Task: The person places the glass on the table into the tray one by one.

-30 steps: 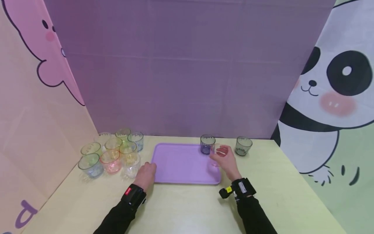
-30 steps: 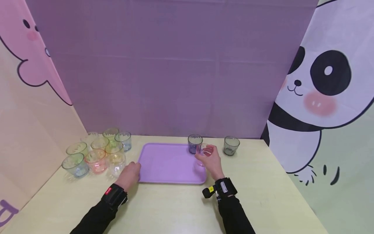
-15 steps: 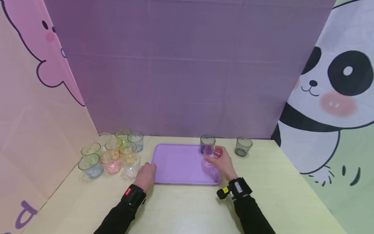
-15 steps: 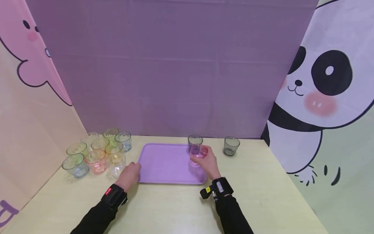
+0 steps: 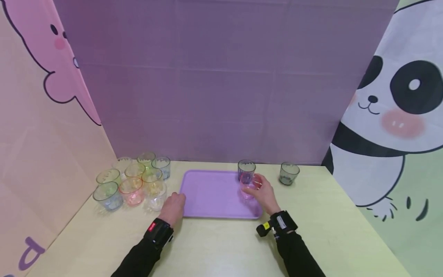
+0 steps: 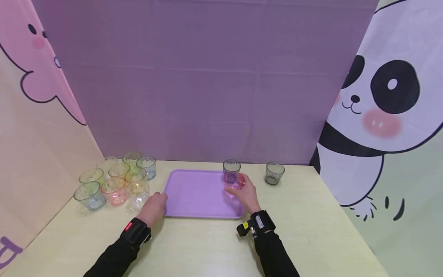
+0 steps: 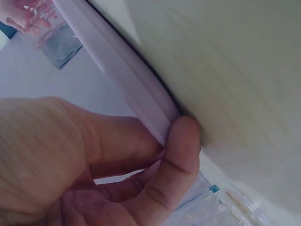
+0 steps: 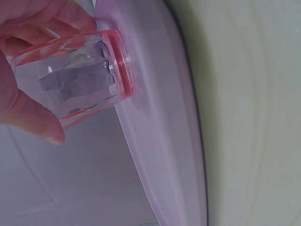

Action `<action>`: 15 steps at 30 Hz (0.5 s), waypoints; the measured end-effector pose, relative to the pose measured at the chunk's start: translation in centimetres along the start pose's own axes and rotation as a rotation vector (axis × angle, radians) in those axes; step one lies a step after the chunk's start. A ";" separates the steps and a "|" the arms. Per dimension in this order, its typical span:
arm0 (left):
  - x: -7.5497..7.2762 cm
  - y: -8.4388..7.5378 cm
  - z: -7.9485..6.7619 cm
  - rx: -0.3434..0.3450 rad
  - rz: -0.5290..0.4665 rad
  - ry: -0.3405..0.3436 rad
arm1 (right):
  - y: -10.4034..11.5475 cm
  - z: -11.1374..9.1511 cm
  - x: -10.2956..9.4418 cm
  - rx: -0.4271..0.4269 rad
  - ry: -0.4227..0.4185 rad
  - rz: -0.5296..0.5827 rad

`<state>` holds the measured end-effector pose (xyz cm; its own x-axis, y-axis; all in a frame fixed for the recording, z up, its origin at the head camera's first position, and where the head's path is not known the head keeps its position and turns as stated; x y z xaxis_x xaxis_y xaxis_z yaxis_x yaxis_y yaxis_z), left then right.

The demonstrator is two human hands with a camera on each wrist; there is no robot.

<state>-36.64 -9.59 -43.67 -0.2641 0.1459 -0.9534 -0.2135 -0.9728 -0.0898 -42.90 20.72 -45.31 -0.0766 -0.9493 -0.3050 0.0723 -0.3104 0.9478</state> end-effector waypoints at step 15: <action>0.1 0.0 0.1 0.005 0.003 0.005 | -0.1 0.2 0.0 -0.015 -0.013 -0.025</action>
<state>-36.75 -9.54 -43.78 -0.2595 0.1425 -0.9552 -0.2179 -0.9722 -0.0858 -43.06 20.80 -45.39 -0.0917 -0.9405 -0.3272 0.0853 -0.3348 0.9384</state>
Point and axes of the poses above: each hand's wrist, its own z-axis towards the middle knuckle, its own x-axis out of the palm, y = z × x, the point moved 9 cm from there along z, towards the middle knuckle, and after that the axes turned 6 degrees about z, right-handed, at the moved point
